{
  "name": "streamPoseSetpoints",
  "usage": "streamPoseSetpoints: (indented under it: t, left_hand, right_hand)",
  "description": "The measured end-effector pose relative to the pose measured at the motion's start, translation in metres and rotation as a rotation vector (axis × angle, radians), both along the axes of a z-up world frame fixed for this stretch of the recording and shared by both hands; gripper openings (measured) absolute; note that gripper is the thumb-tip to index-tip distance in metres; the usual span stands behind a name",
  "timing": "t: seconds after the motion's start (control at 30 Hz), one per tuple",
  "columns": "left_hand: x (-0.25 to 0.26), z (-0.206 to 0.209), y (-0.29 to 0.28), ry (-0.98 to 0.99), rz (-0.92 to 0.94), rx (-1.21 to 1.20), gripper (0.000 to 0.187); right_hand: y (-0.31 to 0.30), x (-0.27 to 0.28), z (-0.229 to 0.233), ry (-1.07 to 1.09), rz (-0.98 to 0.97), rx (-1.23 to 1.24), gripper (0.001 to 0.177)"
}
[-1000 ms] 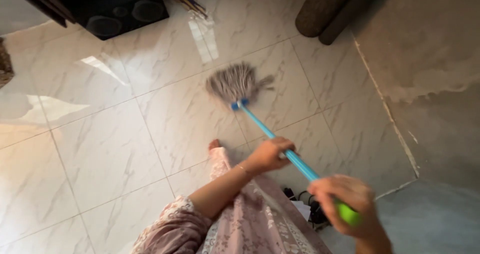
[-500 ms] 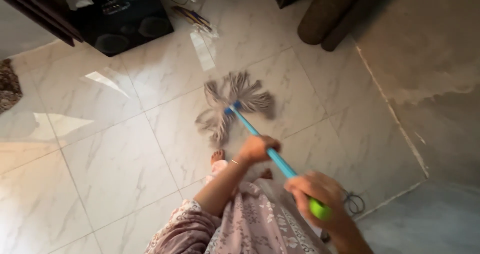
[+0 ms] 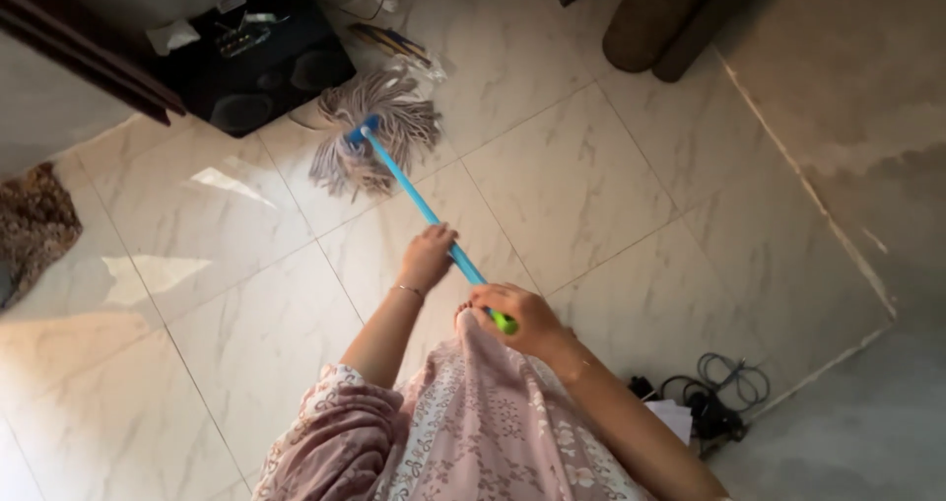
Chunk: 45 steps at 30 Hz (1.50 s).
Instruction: The person mops the tiled floor of a room by moving a string mop across the surface in rhythmic strokes.
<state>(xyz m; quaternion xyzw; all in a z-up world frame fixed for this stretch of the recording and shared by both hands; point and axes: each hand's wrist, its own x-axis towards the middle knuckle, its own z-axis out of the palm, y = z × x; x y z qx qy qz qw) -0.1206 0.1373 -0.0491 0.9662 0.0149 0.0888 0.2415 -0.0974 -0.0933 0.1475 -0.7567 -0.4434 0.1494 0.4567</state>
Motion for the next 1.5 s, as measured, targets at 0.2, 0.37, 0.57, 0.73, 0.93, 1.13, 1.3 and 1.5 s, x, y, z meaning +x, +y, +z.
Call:
streamPoseSetpoints:
  t: [0.2,0.37,0.57,0.73,0.93,1.13,1.3,1.5]
  left_hand:
    - [0.028,0.089,-0.081,-0.059,-0.227,-0.449,0.011]
    - [0.024,0.178,-0.152,0.115,-0.555,-0.686,0.023]
    - [0.028,0.181,-0.179,-0.044,-0.779,-0.497,0.025]
    - [0.058,0.136,-0.151,-0.109,-0.991,-0.4,0.009]
    - [0.127,0.018,-0.11,-0.125,-0.842,-0.15,0.018]
    - [0.117,-0.026,-0.115,0.307,-0.482,0.197,0.039]
    - [0.078,0.025,-0.133,0.193,-0.516,-0.071,0.046]
    - [0.024,0.134,-0.194,0.023,-0.543,-0.562,0.015]
  right_hand:
    - [-0.062,0.006,0.111,0.072,-0.188,-0.015,0.013]
    - [-0.107,0.0,0.205,-0.03,-0.347,-0.055,0.01]
    - [-0.109,-0.026,0.219,-0.152,-0.474,-0.059,0.01]
    - [-0.091,-0.042,0.181,-0.28,-0.449,-0.048,0.01]
    - [-0.065,-0.023,0.068,-0.324,-0.45,-0.057,0.014]
    - [-0.058,-0.026,-0.03,0.028,-0.556,-0.243,0.013]
    - [-0.079,-0.038,0.001,0.017,-0.65,-0.212,0.016]
    - [-0.128,-0.078,0.121,0.01,-0.63,-0.187,0.016]
